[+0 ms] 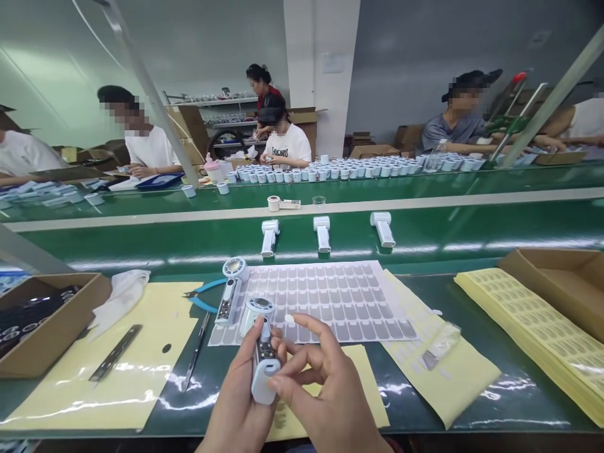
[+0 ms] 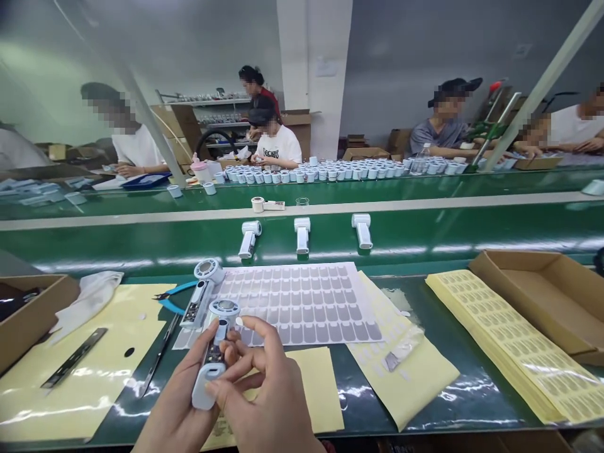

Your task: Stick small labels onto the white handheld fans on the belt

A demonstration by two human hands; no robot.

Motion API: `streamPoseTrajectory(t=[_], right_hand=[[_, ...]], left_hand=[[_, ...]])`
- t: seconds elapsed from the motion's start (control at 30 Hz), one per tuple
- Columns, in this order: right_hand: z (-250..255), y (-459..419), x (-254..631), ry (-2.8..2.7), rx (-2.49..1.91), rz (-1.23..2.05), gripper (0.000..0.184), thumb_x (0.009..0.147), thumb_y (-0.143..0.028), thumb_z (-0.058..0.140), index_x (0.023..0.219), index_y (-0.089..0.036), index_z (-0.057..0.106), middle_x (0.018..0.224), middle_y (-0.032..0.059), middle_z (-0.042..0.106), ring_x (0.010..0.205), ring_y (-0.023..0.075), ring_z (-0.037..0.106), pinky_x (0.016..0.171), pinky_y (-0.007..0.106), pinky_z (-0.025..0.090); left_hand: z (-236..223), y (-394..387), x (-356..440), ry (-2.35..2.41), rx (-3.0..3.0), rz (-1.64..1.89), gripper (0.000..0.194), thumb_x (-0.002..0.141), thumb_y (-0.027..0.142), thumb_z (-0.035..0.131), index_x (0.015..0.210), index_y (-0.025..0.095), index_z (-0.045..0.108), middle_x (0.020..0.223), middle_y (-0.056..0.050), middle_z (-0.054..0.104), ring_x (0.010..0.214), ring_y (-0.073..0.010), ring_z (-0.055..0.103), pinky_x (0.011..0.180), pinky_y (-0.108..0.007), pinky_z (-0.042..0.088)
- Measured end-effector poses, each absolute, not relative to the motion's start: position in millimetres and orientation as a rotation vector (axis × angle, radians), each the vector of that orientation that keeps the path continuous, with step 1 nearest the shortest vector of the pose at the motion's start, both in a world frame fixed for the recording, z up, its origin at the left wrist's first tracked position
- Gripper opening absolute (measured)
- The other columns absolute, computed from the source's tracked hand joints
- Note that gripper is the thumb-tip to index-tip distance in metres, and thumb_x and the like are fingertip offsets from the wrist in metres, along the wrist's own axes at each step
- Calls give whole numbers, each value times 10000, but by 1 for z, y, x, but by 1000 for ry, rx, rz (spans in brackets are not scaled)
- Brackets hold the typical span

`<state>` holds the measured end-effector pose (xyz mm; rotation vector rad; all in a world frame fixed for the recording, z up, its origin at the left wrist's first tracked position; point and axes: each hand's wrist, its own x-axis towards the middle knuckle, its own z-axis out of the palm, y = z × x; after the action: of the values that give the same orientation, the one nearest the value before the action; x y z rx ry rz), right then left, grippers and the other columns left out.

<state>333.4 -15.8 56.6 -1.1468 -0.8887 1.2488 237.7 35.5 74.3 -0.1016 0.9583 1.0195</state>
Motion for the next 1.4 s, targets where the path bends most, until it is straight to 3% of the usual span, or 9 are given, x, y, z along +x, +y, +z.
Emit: streamPoseTrajectory(t=[0.5, 0.67, 0.77, 0.87, 1.0, 1.1, 1.2, 1.3, 1.4], right_hand=[[61, -18, 326, -987, -1226, 1178, 600, 708, -191, 698, 1286, -232, 544, 745, -19, 748, 1123, 262, 681, 800, 324, 613], [47, -25, 321, -1244, -1311, 832, 613, 811, -229, 733, 1374, -296, 500, 815, -13, 745, 1006, 271, 725, 810, 349, 630], [40, -25, 323, -1367, -1391, 531, 792, 772, -412, 834, 1442, -303, 426, 969, 63, 724, 1027, 324, 700, 777, 393, 634], [39, -21, 330, -1304, -1410, 630, 1023, 648, -566, 876, 1484, -289, 356, 1163, 114, 621, 966, 317, 688, 672, 378, 632], [31, -14, 341, -1114, -1305, 1032, 526, 930, -486, 589, 1394, -294, 433, 1239, 79, 544, 910, 205, 678, 611, 277, 590], [15, -6, 345, -1226, -1412, 1019, 172, 941, -368, 563, 1014, -226, 629, 1212, 87, 580, 953, 213, 662, 646, 282, 570], [-3, 0, 341, -1354, -1483, 934, 129, 881, -210, 595, 753, -210, 611, 1026, 60, 625, 894, 215, 666, 764, 336, 552], [-15, 2, 333, -1404, -1515, 866, 150, 839, -112, 570, 726, -210, 585, 946, 43, 599, 798, 208, 641, 743, 352, 519], [-19, 0, 331, -1443, -1503, 828, 165, 847, -92, 531, 746, -211, 584, 933, 36, 580, 772, 198, 608, 705, 328, 488]], left_hand=[[77, 34, 234, 934, -165, 1033, 115, 953, 191, 555, 848, 152, 580, 622, -6, 600, 485, -82, 607, 501, -172, 560], [71, 27, 232, 841, -136, 1050, 133, 945, 235, 575, 826, 177, 584, 632, -10, 602, 529, -104, 627, 505, -179, 564], [76, 25, 230, 884, -165, 1049, 60, 938, 194, 576, 884, 176, 593, 676, -4, 604, 510, -86, 607, 506, -173, 572], [85, 26, 225, 918, -206, 995, 88, 964, 166, 509, 931, 141, 587, 737, -20, 611, 462, -46, 575, 462, -115, 532], [83, 26, 207, 981, 52, 1001, 116, 930, 119, 524, 904, 101, 636, 724, -31, 630, 489, -81, 603, 489, -166, 571], [67, 22, 192, 1126, 416, 1063, 85, 800, 111, 684, 882, 95, 698, 833, -91, 721, 784, -203, 730, 743, -264, 622], [47, 18, 184, 1196, 558, 1023, 270, 656, 206, 822, 905, 141, 741, 958, -112, 764, 974, -294, 722, 871, -318, 591], [29, 15, 181, 1232, 613, 975, 418, 600, 277, 866, 987, 165, 751, 1023, -114, 770, 1045, -344, 696, 974, -421, 540], [17, 15, 179, 1241, 619, 928, 462, 595, 309, 879, 1016, 168, 750, 1022, -116, 773, 1079, -349, 682, 964, -406, 536]])
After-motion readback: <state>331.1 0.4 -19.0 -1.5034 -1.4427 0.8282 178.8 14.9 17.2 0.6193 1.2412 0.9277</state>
